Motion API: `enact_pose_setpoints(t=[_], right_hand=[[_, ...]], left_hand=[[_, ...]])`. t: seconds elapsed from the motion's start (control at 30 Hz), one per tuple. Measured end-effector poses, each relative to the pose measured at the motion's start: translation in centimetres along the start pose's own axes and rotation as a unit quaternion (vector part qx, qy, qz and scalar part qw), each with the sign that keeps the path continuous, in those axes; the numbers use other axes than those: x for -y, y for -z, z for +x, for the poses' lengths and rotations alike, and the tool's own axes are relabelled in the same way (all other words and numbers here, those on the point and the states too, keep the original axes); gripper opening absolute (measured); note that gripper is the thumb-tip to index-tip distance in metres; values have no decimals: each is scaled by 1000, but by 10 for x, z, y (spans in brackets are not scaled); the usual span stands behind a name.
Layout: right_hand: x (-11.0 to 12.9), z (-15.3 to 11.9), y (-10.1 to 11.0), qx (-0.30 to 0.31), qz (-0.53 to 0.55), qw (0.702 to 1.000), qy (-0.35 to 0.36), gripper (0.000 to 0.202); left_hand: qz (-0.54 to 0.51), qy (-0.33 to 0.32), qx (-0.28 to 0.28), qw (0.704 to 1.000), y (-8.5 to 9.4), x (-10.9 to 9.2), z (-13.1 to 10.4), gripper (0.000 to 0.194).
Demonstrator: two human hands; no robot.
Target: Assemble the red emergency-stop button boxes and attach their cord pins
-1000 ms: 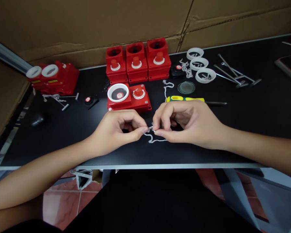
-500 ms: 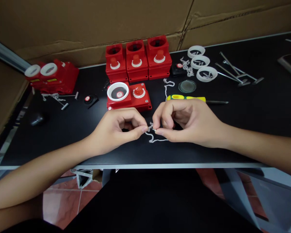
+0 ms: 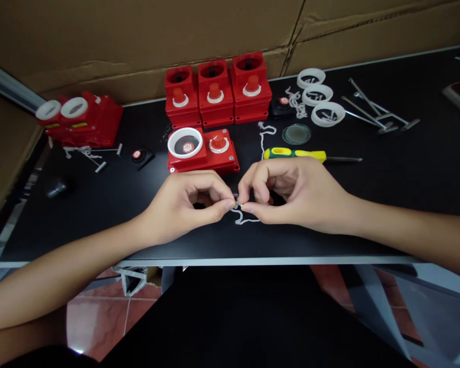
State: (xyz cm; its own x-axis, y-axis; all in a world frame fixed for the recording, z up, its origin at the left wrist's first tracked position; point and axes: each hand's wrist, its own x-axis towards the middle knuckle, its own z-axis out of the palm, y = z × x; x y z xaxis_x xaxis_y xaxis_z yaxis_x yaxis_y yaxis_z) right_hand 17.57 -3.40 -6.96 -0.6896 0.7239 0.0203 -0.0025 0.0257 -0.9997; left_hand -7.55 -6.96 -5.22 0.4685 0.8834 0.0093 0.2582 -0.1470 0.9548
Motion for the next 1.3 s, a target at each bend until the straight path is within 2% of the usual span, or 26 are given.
enact_pose_setpoints(t=[0.23, 0.4, 0.63, 1.0, 1.3], right_hand=[[2, -1, -1, -7, 5, 1000, -20, 52], [1, -1, 0, -5, 4, 1000, -10, 46], [3, -1, -2, -3, 17, 1000, 10, 47], [1, -1, -1, -10, 24, 999, -19, 51], [1, -3, 1, -20, 34, 999, -13, 50]], left_hand=[[-10, -3, -5, 1000, 0, -1, 0, 10], [-3, -8, -7, 1000, 1, -1, 0, 8], [-3, -11, -1, 1000, 1, 0, 0, 10], [7, -11, -1, 1000, 0, 1, 0, 9], [28, -56, -2, 998, 2, 6, 0, 6]])
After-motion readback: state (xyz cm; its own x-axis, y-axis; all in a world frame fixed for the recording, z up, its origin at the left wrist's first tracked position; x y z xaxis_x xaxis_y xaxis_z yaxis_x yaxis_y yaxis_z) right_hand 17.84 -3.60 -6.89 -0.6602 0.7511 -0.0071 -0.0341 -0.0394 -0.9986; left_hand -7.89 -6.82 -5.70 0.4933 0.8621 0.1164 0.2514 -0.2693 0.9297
